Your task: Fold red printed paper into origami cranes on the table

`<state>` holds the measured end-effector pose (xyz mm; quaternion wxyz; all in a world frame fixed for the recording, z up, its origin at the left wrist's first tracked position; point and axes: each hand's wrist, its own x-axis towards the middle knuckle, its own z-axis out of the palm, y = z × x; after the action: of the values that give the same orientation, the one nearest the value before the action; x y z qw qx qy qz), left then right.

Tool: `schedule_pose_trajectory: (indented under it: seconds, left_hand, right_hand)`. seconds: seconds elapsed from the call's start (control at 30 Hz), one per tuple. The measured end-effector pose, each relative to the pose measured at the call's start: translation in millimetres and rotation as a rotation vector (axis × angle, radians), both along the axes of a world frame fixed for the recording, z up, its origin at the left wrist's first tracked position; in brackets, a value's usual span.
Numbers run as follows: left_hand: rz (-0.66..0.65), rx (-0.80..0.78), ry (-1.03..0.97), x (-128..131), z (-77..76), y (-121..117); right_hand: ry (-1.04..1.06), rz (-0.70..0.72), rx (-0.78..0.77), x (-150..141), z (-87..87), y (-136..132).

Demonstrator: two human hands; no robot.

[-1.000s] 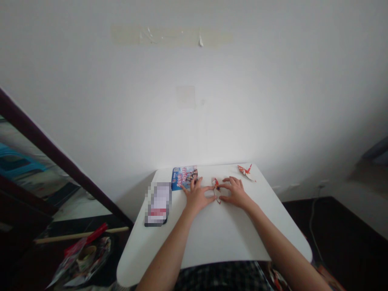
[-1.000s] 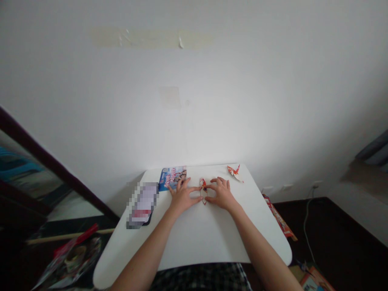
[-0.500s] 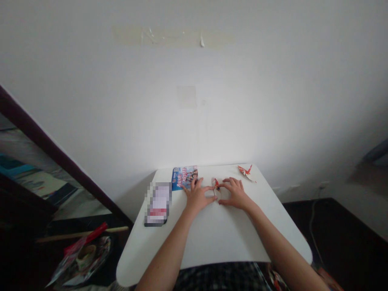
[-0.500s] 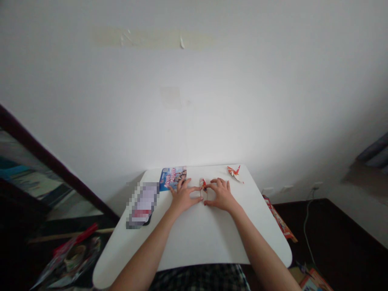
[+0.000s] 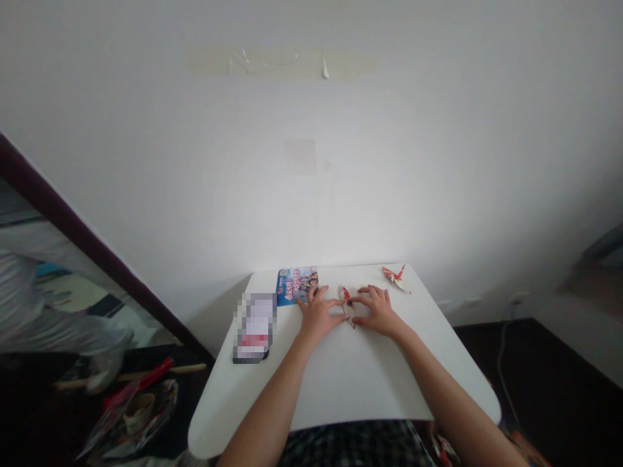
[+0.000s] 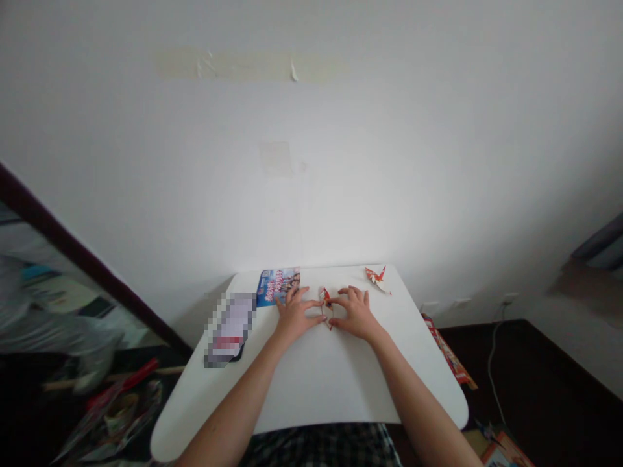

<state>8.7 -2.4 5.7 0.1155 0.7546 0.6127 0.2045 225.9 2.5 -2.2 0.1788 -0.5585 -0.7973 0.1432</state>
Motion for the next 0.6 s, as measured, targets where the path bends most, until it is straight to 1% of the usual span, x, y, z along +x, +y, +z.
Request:
schedule_pose_trajectory:
  seconds: [0.17, 0.27, 0.4, 0.5, 0.6]
  left_hand:
    - [0.030, 0.036, -0.052, 3.1, -0.4, 0.9]
    - [0.048, 0.065, -0.058, 6.1, -5.4, 1.4]
    - [0.029, 0.109, -0.018, 8.5, -11.7, 2.5]
    - [0.040, 0.114, -0.003, 8.4, -11.8, 2.9]
    - [0.058, 0.087, 0.001, 7.1, -9.8, 2.4]
  right_hand:
    - [0.013, -0.023, 0.036, -4.5, -4.2, 0.5]
    - [0.019, -0.077, 0.059, -9.2, -6.9, 0.8]
    - [0.019, -0.084, 0.059, -12.1, -8.0, 2.5]
    - [0.021, -0.097, 0.071, -12.0, -8.9, 3.7]
    - [0.021, -0.110, 0.080, -11.9, -10.5, 4.6]
